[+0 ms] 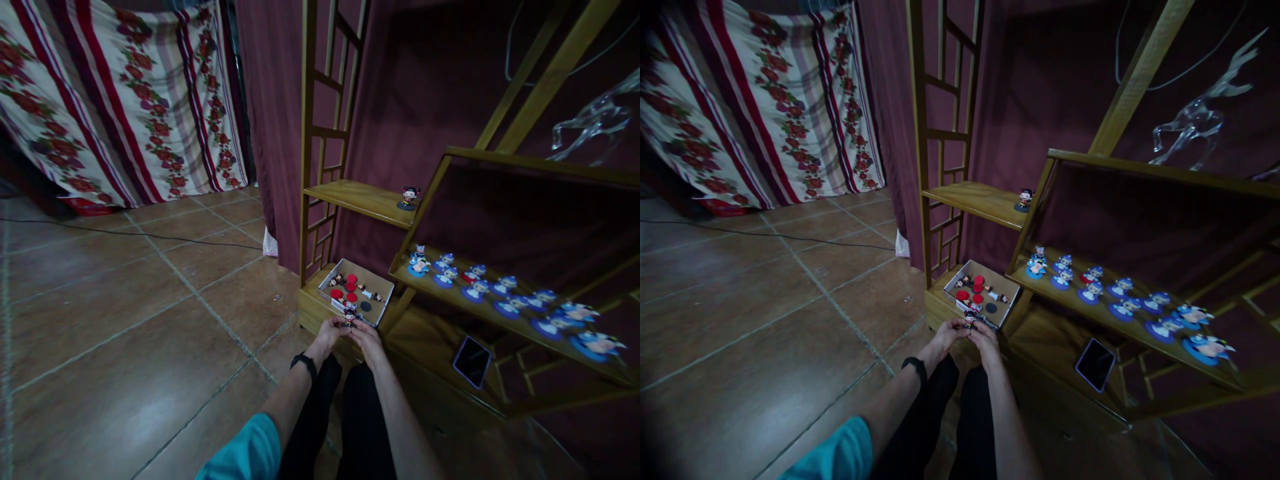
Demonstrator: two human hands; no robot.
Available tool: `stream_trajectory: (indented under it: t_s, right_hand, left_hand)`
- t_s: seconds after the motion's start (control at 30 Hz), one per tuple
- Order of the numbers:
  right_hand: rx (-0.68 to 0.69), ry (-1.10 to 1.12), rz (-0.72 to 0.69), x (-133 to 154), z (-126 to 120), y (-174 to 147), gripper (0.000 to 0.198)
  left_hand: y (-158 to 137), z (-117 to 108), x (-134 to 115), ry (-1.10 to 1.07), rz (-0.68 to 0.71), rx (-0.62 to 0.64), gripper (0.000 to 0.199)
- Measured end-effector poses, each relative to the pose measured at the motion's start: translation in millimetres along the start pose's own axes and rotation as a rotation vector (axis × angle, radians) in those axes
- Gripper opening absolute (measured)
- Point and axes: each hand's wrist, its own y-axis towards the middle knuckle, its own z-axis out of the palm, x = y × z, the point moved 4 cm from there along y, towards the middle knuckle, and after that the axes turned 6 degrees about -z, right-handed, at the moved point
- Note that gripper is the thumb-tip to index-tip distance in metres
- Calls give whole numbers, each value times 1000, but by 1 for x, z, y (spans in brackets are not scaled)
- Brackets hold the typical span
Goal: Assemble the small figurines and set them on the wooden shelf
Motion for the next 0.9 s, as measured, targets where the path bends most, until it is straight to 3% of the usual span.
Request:
stream_trajectory:
  t_s: [0.5,0.9]
  right_hand:
    - [-29,19,0,-9,-12,6,33]
    - [-24,28,-15,-13,-15,9,36]
  left_hand:
    - [-6,5,-9,-21,45,-5,35]
    - [7,4,2,32,65,41,41]
